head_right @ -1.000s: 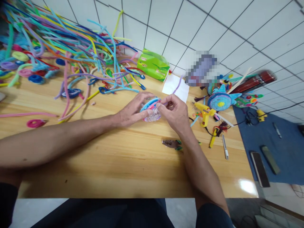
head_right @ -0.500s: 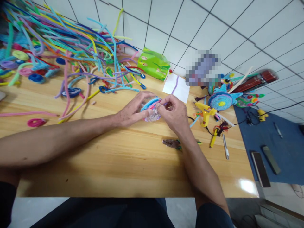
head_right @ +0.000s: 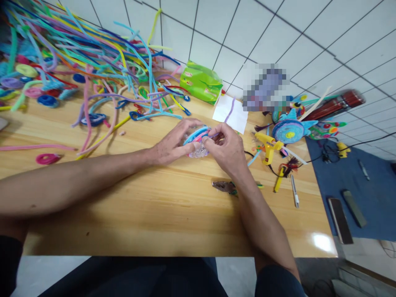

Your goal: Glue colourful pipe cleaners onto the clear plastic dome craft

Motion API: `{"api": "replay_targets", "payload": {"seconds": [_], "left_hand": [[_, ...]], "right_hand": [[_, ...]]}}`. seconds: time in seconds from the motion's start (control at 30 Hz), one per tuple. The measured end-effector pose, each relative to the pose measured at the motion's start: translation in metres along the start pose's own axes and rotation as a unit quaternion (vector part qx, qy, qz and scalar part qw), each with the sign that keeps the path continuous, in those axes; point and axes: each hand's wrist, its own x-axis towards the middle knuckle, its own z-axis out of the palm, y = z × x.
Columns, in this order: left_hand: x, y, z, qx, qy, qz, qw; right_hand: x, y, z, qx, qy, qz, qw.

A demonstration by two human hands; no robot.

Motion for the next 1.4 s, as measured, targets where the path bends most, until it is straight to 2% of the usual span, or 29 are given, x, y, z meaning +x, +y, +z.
{"api": "replay_targets", "payload": {"seconds": [0.6,0.83,1.03,1.4], "left_hand": [[0.0006,0.0003,-0.0008,0.01,-0.004,0.006,1.0],[0.0006,-0.0002,-0.001,0.009,-0.004,0.008,1.0],[0.0007,0.0023,-0.0013,0.006,-0.002,0.001,1.0],[0.0011,0.0022,-0.0019,0.012,-0.011,0.003,1.0]], "right_hand": [[-0.0003,0.0019,0.0015,0.001,0.008,0.0,1.0],[-0.0012,0.0015,-0.0004,0.005,-0.015,-0.009,1.0],[-0.0014,0.002,0.0018,0.004,0.002,-0.019,1.0],[0.0003,-0.001,-0.0013,0.017,-0.014,0.003,1.0]]}}
